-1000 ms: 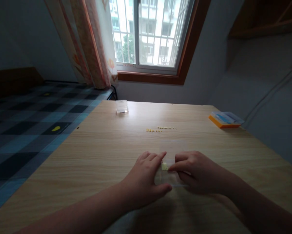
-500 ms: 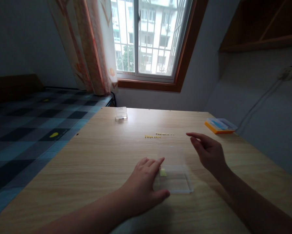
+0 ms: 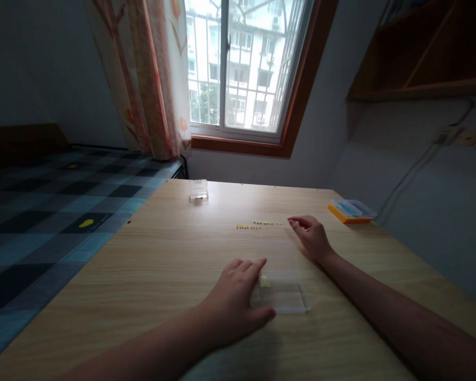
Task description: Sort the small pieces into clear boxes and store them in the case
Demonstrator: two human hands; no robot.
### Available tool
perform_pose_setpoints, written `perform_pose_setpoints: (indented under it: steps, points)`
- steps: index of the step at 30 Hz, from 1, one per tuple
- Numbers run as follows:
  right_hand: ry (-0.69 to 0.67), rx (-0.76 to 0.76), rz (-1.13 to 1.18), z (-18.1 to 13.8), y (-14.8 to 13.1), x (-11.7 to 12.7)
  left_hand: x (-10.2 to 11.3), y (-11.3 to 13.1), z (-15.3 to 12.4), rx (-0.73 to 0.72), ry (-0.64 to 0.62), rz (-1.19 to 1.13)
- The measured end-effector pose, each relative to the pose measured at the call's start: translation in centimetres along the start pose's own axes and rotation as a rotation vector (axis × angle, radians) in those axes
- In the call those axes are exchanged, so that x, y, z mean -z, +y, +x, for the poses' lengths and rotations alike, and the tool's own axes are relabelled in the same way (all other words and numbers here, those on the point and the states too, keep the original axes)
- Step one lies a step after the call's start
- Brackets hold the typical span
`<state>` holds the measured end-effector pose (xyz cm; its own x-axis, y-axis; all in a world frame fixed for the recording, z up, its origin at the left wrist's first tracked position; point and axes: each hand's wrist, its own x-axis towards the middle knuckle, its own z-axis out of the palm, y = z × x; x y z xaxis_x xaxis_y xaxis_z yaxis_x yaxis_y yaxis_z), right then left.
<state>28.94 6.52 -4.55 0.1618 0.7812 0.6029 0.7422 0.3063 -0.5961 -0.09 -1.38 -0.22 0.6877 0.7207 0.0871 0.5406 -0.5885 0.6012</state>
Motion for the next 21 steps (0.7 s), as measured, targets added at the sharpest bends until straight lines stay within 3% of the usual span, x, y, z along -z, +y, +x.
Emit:
perform_pose_setpoints:
  steps: [4, 12, 21]
  points:
    - [-0.038, 0.108, -0.093, 1.6, 0.2, -1.4, -0.1, -0.1, 0.0, -0.009, 0.018, -0.006]
    - [-0.058, 0.173, -0.209, 4.2, 0.9, -4.3, -0.3, -0.3, 0.1, -0.005, 0.004, 0.003]
    - [-0.158, 0.304, -0.241, 4.6, -0.1, -5.2, -0.2, -0.2, 0.0, 0.019, 0.007, -0.027]
